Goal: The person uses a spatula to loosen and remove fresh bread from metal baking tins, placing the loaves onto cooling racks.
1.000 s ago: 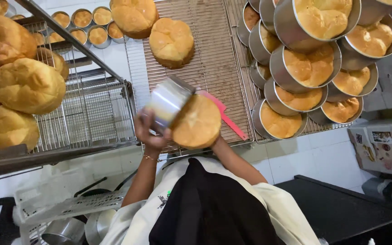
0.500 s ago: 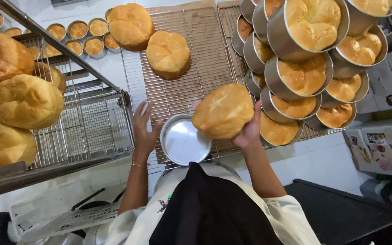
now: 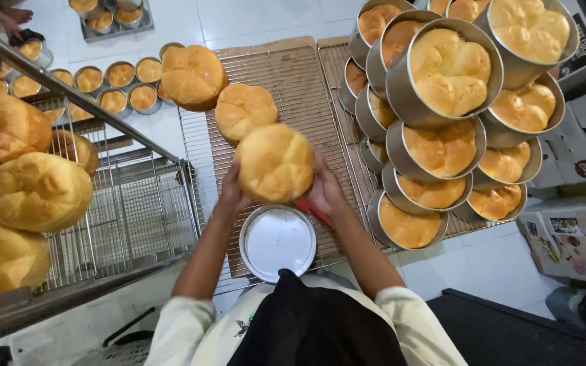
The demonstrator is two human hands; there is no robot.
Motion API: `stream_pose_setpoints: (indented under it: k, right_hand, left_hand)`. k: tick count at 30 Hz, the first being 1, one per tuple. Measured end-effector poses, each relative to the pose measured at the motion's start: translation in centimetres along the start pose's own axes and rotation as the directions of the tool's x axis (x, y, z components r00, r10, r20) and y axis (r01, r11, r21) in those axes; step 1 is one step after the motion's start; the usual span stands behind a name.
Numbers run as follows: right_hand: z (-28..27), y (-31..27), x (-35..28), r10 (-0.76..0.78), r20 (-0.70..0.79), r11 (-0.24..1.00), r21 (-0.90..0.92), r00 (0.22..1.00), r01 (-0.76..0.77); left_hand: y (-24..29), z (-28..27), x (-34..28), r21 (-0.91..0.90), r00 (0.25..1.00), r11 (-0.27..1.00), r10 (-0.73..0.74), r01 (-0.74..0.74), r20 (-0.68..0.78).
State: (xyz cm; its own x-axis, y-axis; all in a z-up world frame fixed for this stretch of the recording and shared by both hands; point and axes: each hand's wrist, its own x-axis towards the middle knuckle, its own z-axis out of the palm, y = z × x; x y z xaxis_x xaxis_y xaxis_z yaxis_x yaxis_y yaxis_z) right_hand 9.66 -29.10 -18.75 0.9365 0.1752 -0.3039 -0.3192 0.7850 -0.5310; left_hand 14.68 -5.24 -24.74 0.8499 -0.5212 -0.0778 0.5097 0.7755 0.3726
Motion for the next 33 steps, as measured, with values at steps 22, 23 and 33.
stream_pose_setpoints:
  k: [22, 23, 33]
  right_hand:
    - [-3.9, -9.9, 31.7, -0.231, -0.263, 0.859, -0.508, 0.937, 0.069]
    - [-4.0, -9.8, 31.8, -0.165, -0.305, 0.847, -0.531, 0.938, -0.024]
    - [-9.7, -8.7, 34.4, -0.315, -0.155, 0.883, -0.411, 0.936, 0.229]
  left_hand:
    - [8.7, -7.2, 36.4, 0.629, 0.97, 0.761, -0.006, 0.161, -0.241]
    - [8.6, -8.0, 36.6, 0.665, 0.977, 0.736, 0.021, 0.128, -0.212]
    - [8.7, -6.7, 38.4, 0.948, 0.95, 0.244, 0.184, 0.205, -0.252]
